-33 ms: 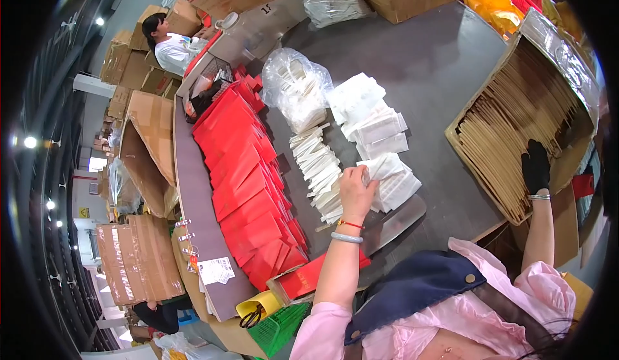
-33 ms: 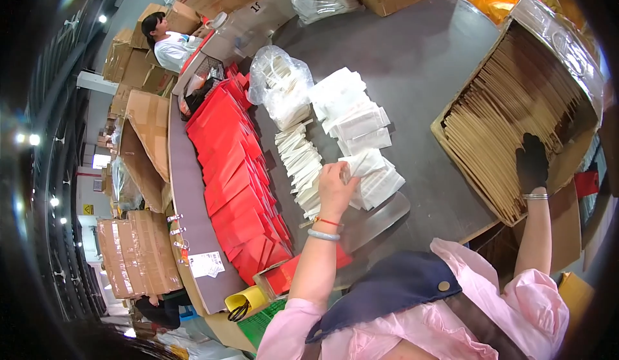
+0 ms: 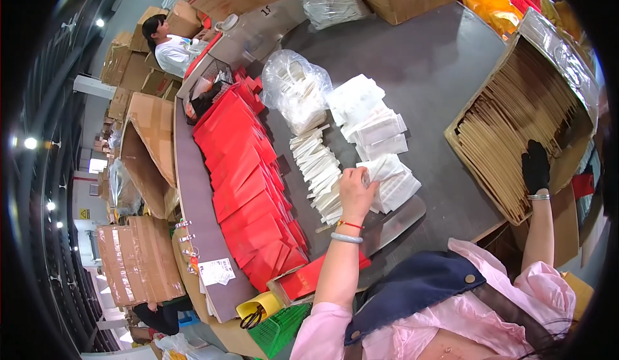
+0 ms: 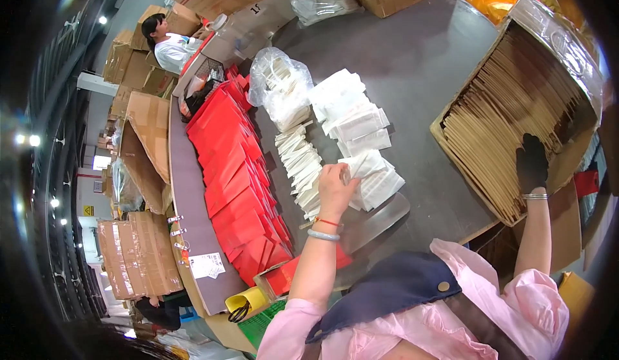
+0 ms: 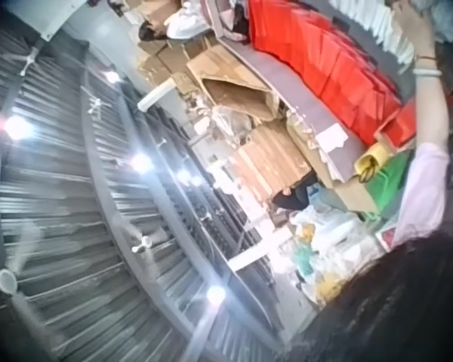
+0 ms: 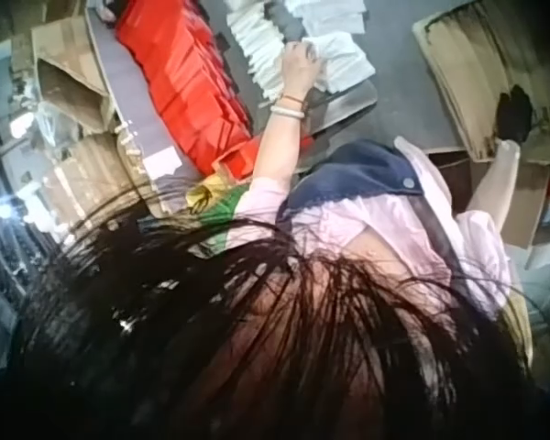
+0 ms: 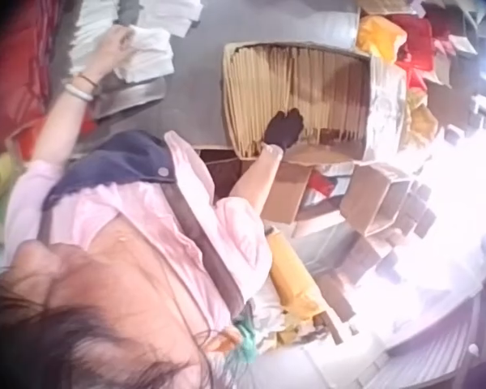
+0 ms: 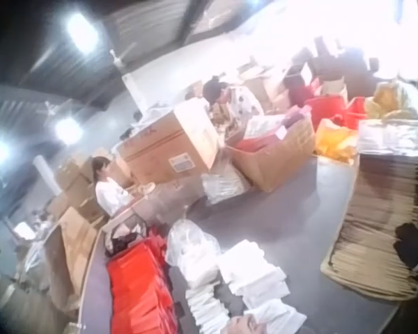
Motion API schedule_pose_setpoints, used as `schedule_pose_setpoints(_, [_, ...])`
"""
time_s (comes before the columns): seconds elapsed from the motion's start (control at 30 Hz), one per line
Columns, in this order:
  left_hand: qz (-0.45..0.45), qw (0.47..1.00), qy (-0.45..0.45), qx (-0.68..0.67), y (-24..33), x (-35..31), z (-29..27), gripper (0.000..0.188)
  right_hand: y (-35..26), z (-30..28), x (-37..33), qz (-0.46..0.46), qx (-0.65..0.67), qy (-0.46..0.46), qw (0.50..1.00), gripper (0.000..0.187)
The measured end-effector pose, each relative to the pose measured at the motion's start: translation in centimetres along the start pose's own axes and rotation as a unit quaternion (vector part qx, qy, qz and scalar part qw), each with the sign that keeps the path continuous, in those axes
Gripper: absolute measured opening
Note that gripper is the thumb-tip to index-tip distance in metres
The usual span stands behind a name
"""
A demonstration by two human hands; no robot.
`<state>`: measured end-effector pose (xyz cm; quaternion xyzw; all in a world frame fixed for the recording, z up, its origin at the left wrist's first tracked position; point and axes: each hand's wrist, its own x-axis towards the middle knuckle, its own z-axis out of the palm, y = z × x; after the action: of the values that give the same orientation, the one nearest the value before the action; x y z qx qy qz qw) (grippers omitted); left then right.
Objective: Stuffing small white paper slips into red envelopes using a wooden stick as an aid.
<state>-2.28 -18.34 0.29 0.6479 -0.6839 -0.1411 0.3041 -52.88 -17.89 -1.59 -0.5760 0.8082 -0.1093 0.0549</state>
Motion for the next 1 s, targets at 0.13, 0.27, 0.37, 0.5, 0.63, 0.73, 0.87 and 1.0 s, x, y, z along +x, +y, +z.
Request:
schedule_pose_setpoints(0.13, [-0.041,0.998,-0.037,-0.003,0.8,0.6,-0.2,0.038,2.0,0.9,0.0,-0.008,-0.03,0.012,0.999,0.042])
schedule_pose_setpoints(0.27, [-0.065,0.996,-0.057,-0.029,0.9,0.1,-0.2,0.04,2.6,0.7,0.4,0.009,0.045,0.051,0.998,0.044])
schedule_pose_setpoints(0.37, [-0.081,0.994,-0.04,-0.062,1.1,-0.2,-0.1,0.041,1.1,-1.0,0.0,-0.016,-0.018,-0.002,1.0,0.044])
schedule_pose_setpoints(0.5, [-0.151,0.974,-0.062,-0.16,2.1,-0.4,-0.9,0.043,-2.6,-3.7,-0.6,0.044,-0.045,-0.068,0.996,0.044])
schedule_pose_setpoints(0.63, [-0.094,0.991,-0.047,-0.088,1.7,-0.7,-0.7,0.049,-0.5,-1.9,-0.7,0.008,-0.022,0.004,1.0,0.039])
schedule_pose_setpoints(0.73, [-0.1,0.989,-0.048,-0.103,1.2,-1.0,-0.7,0.038,-1.1,-2.4,-0.8,0.022,0.012,0.066,0.997,0.037])
schedule_pose_setpoints(0.87, [-0.084,0.992,-0.04,-0.085,1.6,-1.8,-1.4,0.035,-4.9,-4.6,-1.7,-0.042,0.198,0.177,0.963,0.032])
schedule_pose_setpoints(1.0, [-0.167,0.962,-0.094,-0.197,3.5,-4.6,-4.8,0.034,-16.2,-7.0,-7.0,-0.199,0.501,-0.027,0.842,0.015])
